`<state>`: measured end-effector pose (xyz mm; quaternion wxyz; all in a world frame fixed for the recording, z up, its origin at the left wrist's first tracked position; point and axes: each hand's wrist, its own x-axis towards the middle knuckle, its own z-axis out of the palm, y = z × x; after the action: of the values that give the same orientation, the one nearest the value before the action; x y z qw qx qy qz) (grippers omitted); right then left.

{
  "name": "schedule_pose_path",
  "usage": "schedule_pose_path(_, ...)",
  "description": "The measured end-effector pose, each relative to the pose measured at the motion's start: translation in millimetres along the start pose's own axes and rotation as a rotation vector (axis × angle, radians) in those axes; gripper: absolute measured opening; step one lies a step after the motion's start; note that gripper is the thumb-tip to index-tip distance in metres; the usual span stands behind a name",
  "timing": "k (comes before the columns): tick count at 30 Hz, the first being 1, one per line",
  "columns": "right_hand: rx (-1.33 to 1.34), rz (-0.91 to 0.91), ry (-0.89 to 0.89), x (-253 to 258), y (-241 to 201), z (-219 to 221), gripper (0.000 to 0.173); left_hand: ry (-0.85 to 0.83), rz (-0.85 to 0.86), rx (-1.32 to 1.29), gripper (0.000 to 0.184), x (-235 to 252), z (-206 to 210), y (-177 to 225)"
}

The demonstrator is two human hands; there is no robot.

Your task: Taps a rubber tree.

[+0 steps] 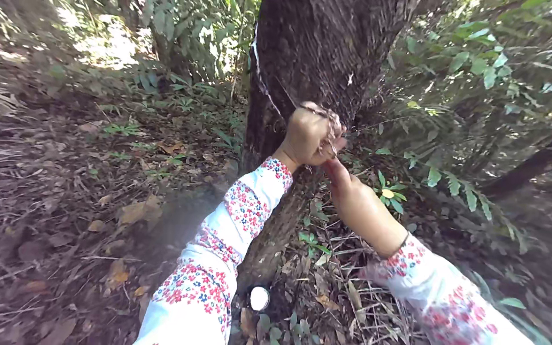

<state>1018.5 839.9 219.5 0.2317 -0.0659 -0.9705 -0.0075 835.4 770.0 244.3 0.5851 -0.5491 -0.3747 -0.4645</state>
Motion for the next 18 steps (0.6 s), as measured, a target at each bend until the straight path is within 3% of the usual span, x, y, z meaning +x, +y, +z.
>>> schedule_pose_path(4,-0.015,-0.034,0.046,20.3,4.7,4.0,0.057,-0.014,0.039,0.042,0.071,2.3,-0.6,-16.5)
schedule_pose_path(7,-0.007,-0.021,0.012,38.5,-4.3,11.1,0.066,0.02,0.037,0.108,0.074,2.8,-3.5,-33.2)
schedule_pose_path(12,-0.059,0.003,-0.077,16.0,-22.2,0.1,0.072,-0.007,0.03,0.06,0.076,1.1,-17.2,-17.2)
schedule_pose_path(14,-0.028,-0.034,-0.011,21.9,-10.7,3.1,0.069,-0.003,0.03,0.073,0.073,4.1,-13.1,-21.8)
schedule_pose_path(18,0.002,-0.055,-0.06,9.7,12.2,-0.5,0.066,-0.005,-0.026,0.113,0.07,-2.8,3.2,-0.3)
